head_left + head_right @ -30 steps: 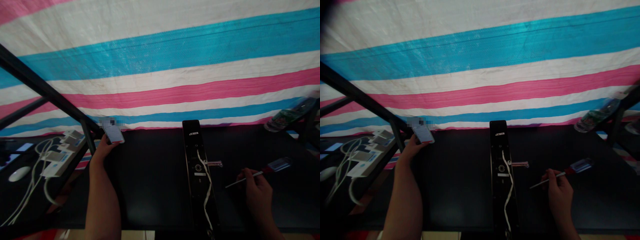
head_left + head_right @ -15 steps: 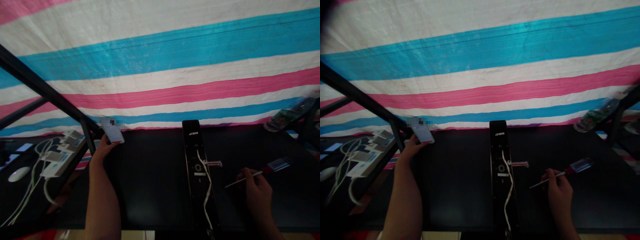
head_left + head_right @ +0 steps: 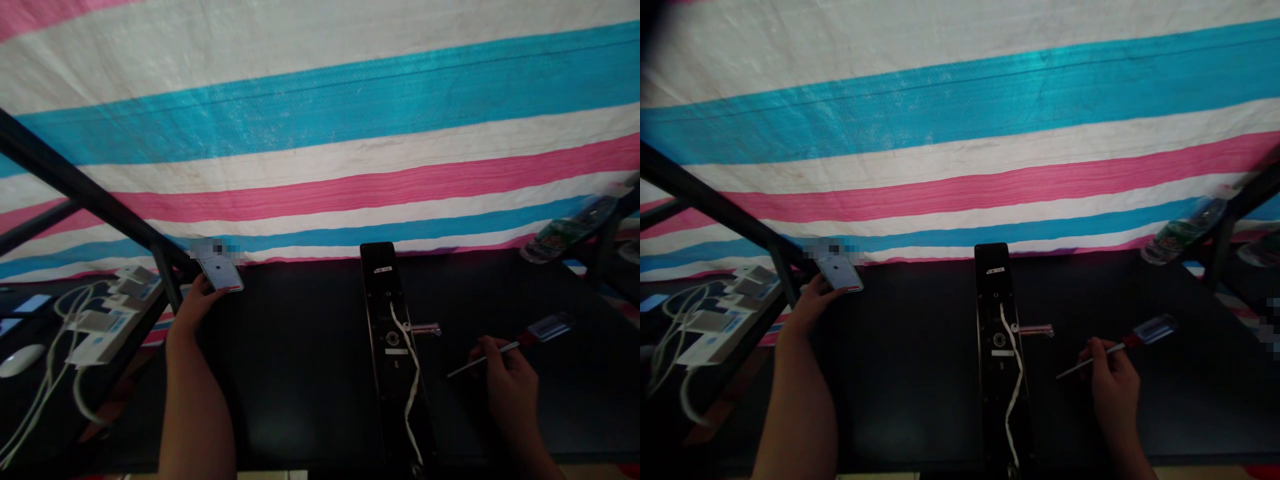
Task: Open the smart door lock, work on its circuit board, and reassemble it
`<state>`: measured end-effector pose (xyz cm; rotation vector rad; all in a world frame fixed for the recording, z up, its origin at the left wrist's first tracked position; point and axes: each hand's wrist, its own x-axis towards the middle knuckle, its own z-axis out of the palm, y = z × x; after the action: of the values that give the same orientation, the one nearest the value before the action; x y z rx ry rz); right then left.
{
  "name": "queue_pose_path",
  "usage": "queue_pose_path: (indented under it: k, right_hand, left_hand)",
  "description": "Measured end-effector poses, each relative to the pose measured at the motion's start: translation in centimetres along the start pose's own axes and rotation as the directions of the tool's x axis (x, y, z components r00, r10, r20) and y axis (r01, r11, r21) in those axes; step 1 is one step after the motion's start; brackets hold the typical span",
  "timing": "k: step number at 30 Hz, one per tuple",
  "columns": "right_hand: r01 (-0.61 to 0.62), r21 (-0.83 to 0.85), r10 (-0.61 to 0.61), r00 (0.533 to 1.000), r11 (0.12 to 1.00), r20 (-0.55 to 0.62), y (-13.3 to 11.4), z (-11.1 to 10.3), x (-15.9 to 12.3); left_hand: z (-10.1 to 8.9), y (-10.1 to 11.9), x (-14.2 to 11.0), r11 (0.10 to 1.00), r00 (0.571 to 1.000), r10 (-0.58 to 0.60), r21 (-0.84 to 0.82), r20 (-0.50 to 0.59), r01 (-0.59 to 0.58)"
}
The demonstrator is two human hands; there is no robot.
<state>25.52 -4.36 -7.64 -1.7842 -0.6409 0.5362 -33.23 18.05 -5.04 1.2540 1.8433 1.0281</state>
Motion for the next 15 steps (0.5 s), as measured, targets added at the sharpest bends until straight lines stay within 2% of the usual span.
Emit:
queue_pose_path:
  k: [7,15]
  right_hand:
    - [-0.001,-0.014,0.001,1.000,1.000,-0.004,-0.4,0.0,-0.1]
    - [-0.011,-0.010,0.011,1.000,1.000,-0.007,-0.6,0.1,-0.1]
  left_hand:
    - [-0.1,-0.4,0.2,0.999,0.999,0.035,-0.037,0.019,-0.034]
    - [-0.4,-1.4,0.6,0.992,0.998,0.042,-0.118,-0.039,-0.046]
